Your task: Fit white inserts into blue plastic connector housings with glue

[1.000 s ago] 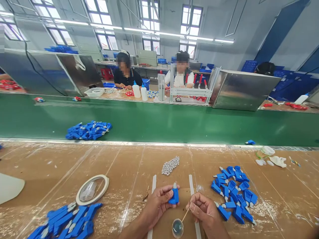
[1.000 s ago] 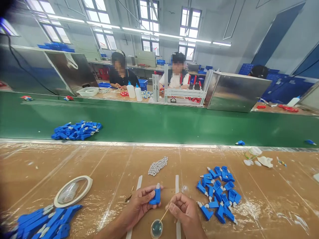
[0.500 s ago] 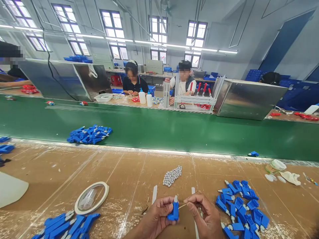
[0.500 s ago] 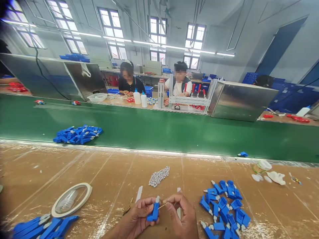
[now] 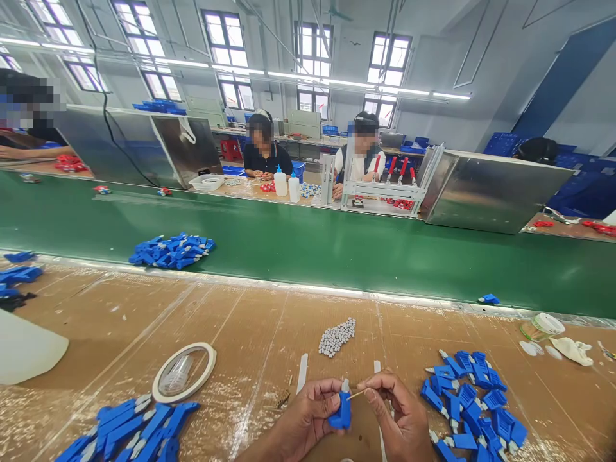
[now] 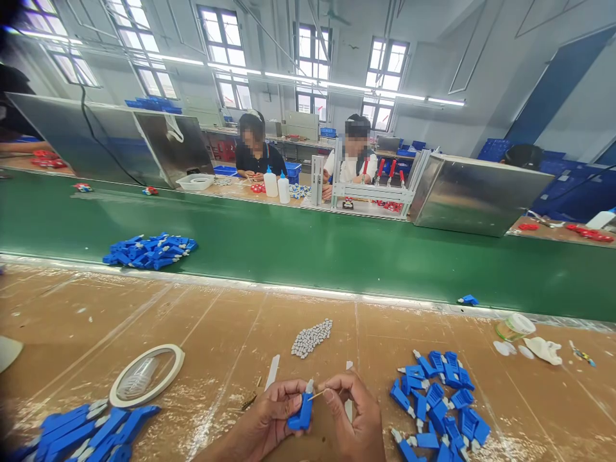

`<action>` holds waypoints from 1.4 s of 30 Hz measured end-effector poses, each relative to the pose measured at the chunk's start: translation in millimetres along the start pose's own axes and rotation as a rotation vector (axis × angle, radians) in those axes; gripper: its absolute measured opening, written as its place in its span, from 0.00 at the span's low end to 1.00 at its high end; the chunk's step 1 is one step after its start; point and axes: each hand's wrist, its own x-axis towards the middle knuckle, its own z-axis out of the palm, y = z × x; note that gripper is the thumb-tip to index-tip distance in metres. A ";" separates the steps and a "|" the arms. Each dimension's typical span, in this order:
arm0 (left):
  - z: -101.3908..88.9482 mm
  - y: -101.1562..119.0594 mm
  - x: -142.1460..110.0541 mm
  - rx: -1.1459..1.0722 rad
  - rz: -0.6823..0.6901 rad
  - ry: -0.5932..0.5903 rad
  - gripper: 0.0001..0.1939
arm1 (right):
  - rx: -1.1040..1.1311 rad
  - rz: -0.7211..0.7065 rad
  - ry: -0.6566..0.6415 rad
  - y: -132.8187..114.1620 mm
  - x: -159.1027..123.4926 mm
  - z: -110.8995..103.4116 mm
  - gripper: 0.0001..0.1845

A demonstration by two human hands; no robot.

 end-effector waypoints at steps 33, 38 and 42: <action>2.2 8.7 -3.5 -0.058 -0.055 0.038 0.19 | 0.100 0.027 -0.137 -9.1 -6.1 -37.1 0.15; 1.4 13.7 -5.3 -0.097 -0.040 0.018 0.17 | -0.088 -0.080 -0.454 -11.4 -24.3 -32.0 0.14; 1.5 16.4 -6.6 -0.089 -0.031 0.041 0.18 | -0.244 -0.104 -0.526 -6.6 -26.1 -29.1 0.08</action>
